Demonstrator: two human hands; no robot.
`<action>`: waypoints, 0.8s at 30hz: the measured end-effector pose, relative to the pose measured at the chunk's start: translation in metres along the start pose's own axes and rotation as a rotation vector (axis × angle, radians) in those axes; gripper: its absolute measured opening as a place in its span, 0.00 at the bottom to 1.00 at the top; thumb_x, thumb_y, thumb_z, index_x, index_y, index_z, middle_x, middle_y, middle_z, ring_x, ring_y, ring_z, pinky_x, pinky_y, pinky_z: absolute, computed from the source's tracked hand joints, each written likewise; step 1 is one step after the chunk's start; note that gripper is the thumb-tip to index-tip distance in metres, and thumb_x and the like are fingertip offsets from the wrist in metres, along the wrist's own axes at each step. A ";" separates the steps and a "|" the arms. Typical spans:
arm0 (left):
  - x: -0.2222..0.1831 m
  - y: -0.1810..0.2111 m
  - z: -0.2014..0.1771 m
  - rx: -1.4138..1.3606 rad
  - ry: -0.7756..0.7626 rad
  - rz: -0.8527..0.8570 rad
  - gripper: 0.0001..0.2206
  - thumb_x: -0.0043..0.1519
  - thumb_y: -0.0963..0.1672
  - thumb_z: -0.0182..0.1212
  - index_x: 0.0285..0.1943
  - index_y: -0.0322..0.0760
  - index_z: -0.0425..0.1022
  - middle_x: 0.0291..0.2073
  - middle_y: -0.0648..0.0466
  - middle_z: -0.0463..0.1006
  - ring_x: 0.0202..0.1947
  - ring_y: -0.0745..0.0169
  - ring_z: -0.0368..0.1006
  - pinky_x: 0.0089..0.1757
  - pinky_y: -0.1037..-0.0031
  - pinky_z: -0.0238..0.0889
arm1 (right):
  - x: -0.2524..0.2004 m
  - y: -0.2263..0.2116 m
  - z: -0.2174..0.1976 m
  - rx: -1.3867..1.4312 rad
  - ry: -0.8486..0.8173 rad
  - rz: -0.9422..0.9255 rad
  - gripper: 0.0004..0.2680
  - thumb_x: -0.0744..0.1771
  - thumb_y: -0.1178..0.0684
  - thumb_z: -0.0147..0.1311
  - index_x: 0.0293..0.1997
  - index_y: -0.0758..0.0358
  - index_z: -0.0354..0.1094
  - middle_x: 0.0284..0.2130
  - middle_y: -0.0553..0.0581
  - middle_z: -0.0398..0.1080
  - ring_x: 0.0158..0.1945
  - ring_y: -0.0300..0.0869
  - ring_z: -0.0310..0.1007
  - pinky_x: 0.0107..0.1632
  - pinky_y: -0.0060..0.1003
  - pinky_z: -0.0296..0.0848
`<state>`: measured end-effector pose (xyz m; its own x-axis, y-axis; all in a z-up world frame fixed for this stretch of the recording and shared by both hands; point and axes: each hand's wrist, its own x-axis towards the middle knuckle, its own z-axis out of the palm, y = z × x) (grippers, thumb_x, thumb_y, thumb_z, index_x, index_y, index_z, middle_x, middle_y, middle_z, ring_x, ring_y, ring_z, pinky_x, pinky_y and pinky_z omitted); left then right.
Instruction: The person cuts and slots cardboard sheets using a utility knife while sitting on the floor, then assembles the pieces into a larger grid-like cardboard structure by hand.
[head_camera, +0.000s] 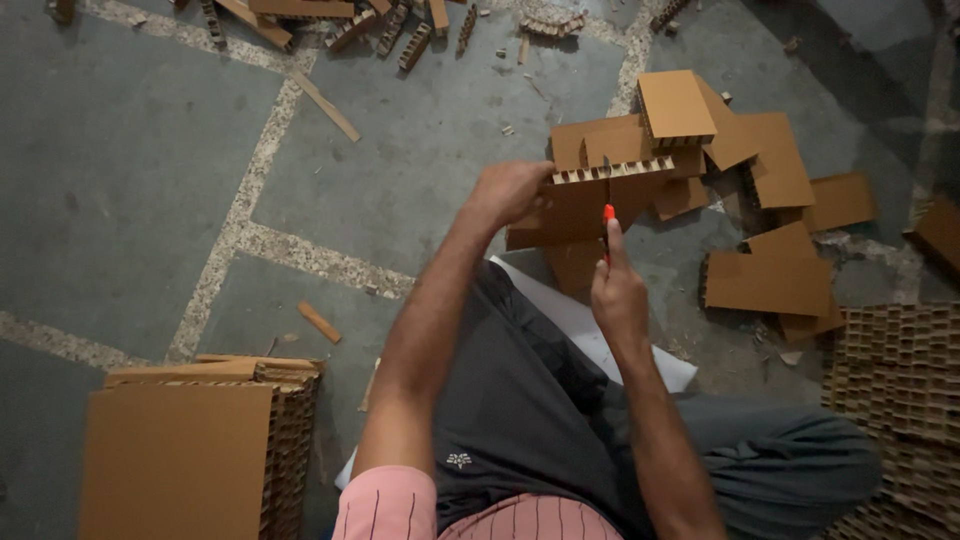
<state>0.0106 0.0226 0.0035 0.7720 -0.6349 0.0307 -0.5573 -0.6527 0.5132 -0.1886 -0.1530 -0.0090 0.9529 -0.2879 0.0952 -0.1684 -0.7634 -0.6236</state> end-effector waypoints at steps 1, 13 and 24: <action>0.001 0.000 0.001 -0.001 -0.005 -0.007 0.21 0.53 0.46 0.69 0.57 0.46 0.76 0.44 0.47 0.82 0.46 0.43 0.78 0.43 0.55 0.71 | 0.002 0.001 0.001 -0.023 -0.027 0.041 0.26 0.71 0.56 0.46 0.80 0.45 0.42 0.30 0.71 0.74 0.32 0.60 0.78 0.34 0.55 0.71; 0.002 -0.003 0.002 0.017 0.011 -0.038 0.22 0.52 0.47 0.69 0.59 0.48 0.76 0.46 0.47 0.83 0.47 0.42 0.79 0.44 0.54 0.72 | -0.018 0.073 0.065 -0.122 -0.210 0.012 0.30 0.67 0.58 0.47 0.80 0.50 0.38 0.19 0.69 0.67 0.17 0.59 0.62 0.23 0.56 0.61; -0.015 -0.004 0.010 -0.008 0.043 -0.075 0.24 0.51 0.47 0.68 0.59 0.46 0.75 0.43 0.44 0.82 0.44 0.39 0.78 0.42 0.54 0.72 | -0.010 0.129 0.090 0.063 -0.408 0.331 0.22 0.71 0.56 0.45 0.77 0.45 0.48 0.32 0.72 0.69 0.28 0.57 0.67 0.33 0.54 0.68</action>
<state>-0.0015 0.0304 -0.0076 0.8243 -0.5655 0.0289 -0.4947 -0.6945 0.5225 -0.1974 -0.1971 -0.1601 0.8741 -0.2497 -0.4166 -0.4733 -0.6302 -0.6155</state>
